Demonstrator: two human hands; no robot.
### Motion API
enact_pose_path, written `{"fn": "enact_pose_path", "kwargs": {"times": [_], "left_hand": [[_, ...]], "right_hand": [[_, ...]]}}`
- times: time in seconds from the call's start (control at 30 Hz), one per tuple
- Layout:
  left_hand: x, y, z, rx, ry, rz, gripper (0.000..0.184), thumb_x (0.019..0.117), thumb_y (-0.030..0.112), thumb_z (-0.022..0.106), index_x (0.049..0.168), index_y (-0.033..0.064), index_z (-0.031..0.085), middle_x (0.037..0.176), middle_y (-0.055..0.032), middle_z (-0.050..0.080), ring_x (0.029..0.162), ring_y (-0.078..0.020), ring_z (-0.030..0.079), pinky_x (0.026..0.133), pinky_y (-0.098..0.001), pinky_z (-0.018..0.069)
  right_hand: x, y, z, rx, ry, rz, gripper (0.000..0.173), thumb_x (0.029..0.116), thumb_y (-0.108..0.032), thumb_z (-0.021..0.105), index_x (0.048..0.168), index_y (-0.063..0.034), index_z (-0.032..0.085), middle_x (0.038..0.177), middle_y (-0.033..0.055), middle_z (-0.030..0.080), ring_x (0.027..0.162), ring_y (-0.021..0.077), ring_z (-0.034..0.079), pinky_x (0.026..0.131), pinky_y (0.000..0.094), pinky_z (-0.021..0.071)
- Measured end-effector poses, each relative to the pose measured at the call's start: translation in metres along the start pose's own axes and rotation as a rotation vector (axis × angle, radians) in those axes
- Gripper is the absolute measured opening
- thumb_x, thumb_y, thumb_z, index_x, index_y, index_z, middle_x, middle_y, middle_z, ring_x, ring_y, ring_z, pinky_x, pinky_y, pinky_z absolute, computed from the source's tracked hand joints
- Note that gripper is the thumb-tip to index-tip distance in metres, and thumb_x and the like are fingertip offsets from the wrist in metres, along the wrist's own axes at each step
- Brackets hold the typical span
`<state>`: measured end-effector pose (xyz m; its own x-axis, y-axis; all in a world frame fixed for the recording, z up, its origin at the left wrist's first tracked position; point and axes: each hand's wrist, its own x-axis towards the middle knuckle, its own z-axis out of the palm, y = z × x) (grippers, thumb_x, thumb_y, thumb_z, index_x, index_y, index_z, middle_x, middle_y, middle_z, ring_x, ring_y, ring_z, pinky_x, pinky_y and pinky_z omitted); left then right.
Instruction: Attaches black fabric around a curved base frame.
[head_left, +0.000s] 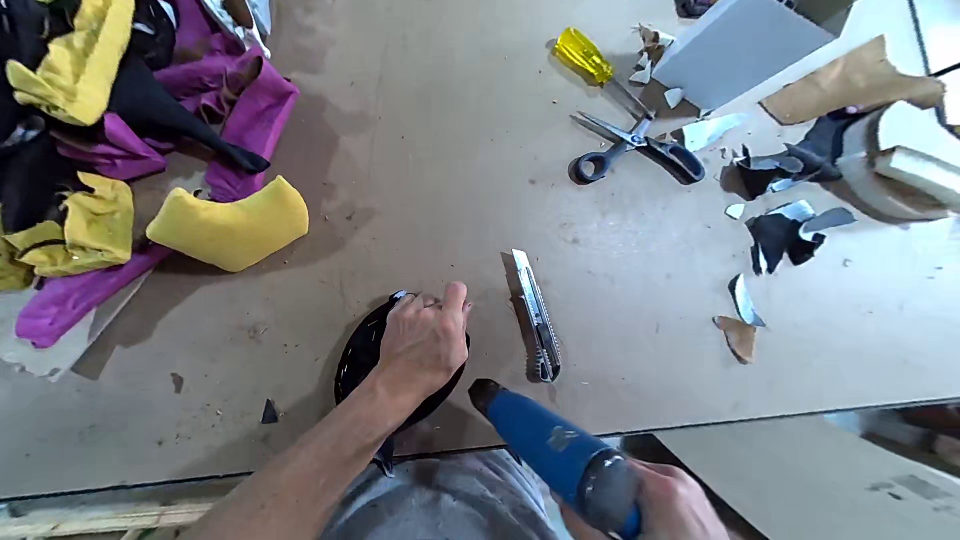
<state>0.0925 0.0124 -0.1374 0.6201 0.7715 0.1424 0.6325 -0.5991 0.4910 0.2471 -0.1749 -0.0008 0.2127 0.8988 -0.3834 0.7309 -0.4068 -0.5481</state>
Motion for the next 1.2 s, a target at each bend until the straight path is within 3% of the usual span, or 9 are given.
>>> {"fn": "enact_pose_path", "kwargs": {"times": [0.17,0.3,0.47,0.63,0.87,0.93,1.0,1.1,1.2], "left_hand": [[0.001,0.001,-0.003,-0.018,-0.017,0.002,0.017,0.1023,0.021,0.054,0.103,0.0078,0.065,0.064,-0.0039,0.062,0.063,-0.0232,0.065,0.063,-0.0382,0.0541],[-0.002,0.000,-0.001,-0.029,0.034,-0.035,0.022,0.1035,0.024,0.054,0.107,0.0062,0.066,0.064,-0.0040,0.063,0.064,-0.0227,0.065,0.065,-0.0377,0.0531],[-0.002,0.000,-0.001,-0.016,0.037,-0.039,0.029,0.1021,0.021,0.053,0.122,0.0023,0.064,0.063,-0.0043,0.063,0.064,-0.0235,0.064,0.068,-0.0386,0.0522],[-0.002,-0.001,-0.003,-0.037,0.016,-0.042,0.025,0.1018,0.020,0.054,0.116,0.0033,0.065,0.065,-0.0057,0.063,0.065,-0.0254,0.065,0.067,-0.0397,0.0538],[0.004,-0.006,-0.019,-0.363,0.025,-0.155,0.031,0.1006,0.032,0.057,0.120,0.0100,0.068,0.057,0.0026,0.055,0.050,-0.0152,0.055,0.054,-0.0398,0.0520],[0.008,-0.004,-0.039,-0.512,-0.029,-0.277,0.032,0.1021,0.035,0.058,0.122,0.0118,0.066,0.058,0.0027,0.054,0.050,-0.0132,0.053,0.055,-0.0370,0.0514],[0.009,-0.001,-0.058,-0.613,-0.014,-0.345,0.031,0.1019,0.037,0.058,0.120,0.0131,0.066,0.058,0.0041,0.053,0.048,-0.0106,0.049,0.052,-0.0326,0.0483],[0.002,0.006,-0.077,-0.698,0.055,-0.383,0.034,0.1000,0.041,0.059,0.117,0.0138,0.067,0.058,0.0069,0.054,0.045,-0.0077,0.047,0.049,-0.0295,0.0461],[-0.006,0.017,-0.087,-0.756,0.113,-0.370,0.038,0.1000,0.040,0.058,0.121,0.0099,0.064,0.062,0.0063,0.060,0.048,-0.0082,0.054,0.049,-0.0310,0.0500]], "right_hand": [[0.010,-0.010,0.019,-0.043,-0.034,-0.032,0.034,0.0816,-0.028,0.075,0.107,-0.0065,0.077,0.074,0.0094,0.074,0.062,0.0228,0.070,0.055,0.0469,0.0546],[0.011,-0.012,0.017,-0.111,-0.008,0.001,0.029,0.0784,-0.027,0.074,0.099,-0.0068,0.077,0.069,0.0082,0.071,0.059,0.0234,0.068,0.052,0.0479,0.0520],[0.015,-0.006,0.002,-0.149,0.038,-0.038,0.031,0.0806,-0.032,0.073,0.104,-0.0118,0.078,0.072,0.0051,0.073,0.060,0.0167,0.068,0.052,0.0415,0.0526],[0.028,-0.003,0.013,-0.214,0.043,-0.078,0.030,0.0777,-0.037,0.068,0.096,-0.0151,0.077,0.065,0.0006,0.068,0.055,0.0156,0.065,0.047,0.0418,0.0499],[0.012,0.050,-0.012,-0.444,0.355,0.230,0.045,0.0852,-0.031,0.070,0.120,-0.0032,0.069,0.080,0.0187,0.072,0.069,0.0406,0.070,0.059,0.0622,0.0515],[0.028,0.075,-0.004,-0.478,0.420,0.259,0.056,0.0858,-0.032,0.070,0.133,-0.0025,0.065,0.101,0.0254,0.072,0.087,0.0484,0.070,0.069,0.0663,0.0535],[0.038,0.061,-0.001,-0.400,0.430,0.155,0.058,0.0866,-0.031,0.072,0.138,-0.0038,0.063,0.122,0.0284,0.065,0.110,0.0505,0.063,0.084,0.0658,0.0528],[0.040,-0.008,0.025,0.098,0.240,-0.033,0.053,0.0914,-0.030,0.069,0.140,-0.0081,0.062,0.126,0.0137,0.067,0.106,0.0278,0.068,0.081,0.0480,0.0600],[0.059,-0.045,0.073,0.696,-0.112,-0.081,0.092,0.0853,-0.035,0.079,0.158,-0.0044,0.033,0.147,0.0119,0.055,0.119,0.0238,0.066,0.089,0.0460,0.0621]]}}
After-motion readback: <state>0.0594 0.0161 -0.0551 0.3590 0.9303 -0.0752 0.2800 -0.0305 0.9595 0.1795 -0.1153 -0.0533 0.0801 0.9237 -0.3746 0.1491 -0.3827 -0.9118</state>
